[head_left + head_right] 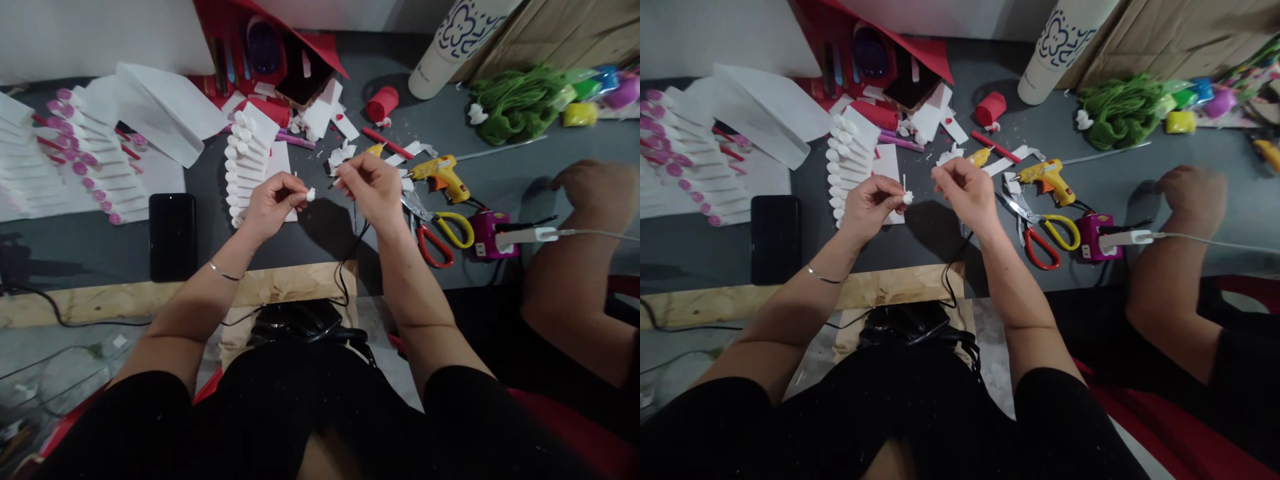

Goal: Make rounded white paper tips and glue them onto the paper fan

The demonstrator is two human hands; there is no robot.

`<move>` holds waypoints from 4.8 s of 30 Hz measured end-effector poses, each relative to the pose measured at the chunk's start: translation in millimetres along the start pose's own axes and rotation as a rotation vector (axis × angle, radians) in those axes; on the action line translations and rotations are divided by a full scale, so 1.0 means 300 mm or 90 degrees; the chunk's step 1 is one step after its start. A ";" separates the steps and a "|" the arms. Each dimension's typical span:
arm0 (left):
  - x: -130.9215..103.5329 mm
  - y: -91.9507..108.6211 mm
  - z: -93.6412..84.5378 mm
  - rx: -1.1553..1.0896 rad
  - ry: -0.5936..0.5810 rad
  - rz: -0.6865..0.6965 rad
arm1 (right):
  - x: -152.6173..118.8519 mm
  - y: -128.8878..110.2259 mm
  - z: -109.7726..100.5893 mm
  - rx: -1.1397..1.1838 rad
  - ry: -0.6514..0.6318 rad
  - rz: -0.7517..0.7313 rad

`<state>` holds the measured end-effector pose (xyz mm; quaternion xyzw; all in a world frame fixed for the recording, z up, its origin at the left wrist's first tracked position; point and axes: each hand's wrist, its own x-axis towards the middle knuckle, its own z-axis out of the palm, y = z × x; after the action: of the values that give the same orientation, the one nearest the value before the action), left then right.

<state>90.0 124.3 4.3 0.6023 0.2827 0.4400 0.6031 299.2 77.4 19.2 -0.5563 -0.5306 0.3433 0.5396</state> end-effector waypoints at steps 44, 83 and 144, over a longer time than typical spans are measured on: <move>-0.020 -0.046 -0.003 0.141 0.110 0.248 | -0.111 -0.061 -0.130 0.309 -0.176 0.125; -0.036 -0.015 -0.004 0.266 0.104 0.245 | -0.135 -0.078 -0.067 0.150 -0.174 0.150; -0.007 -0.026 0.017 -0.288 0.075 -0.129 | -0.042 -0.023 0.136 -0.114 -0.026 -0.117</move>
<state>95.1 120.9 -3.2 0.3943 0.2706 0.4633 0.7461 256.3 73.9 16.0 -0.5444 -0.6184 0.2551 0.5061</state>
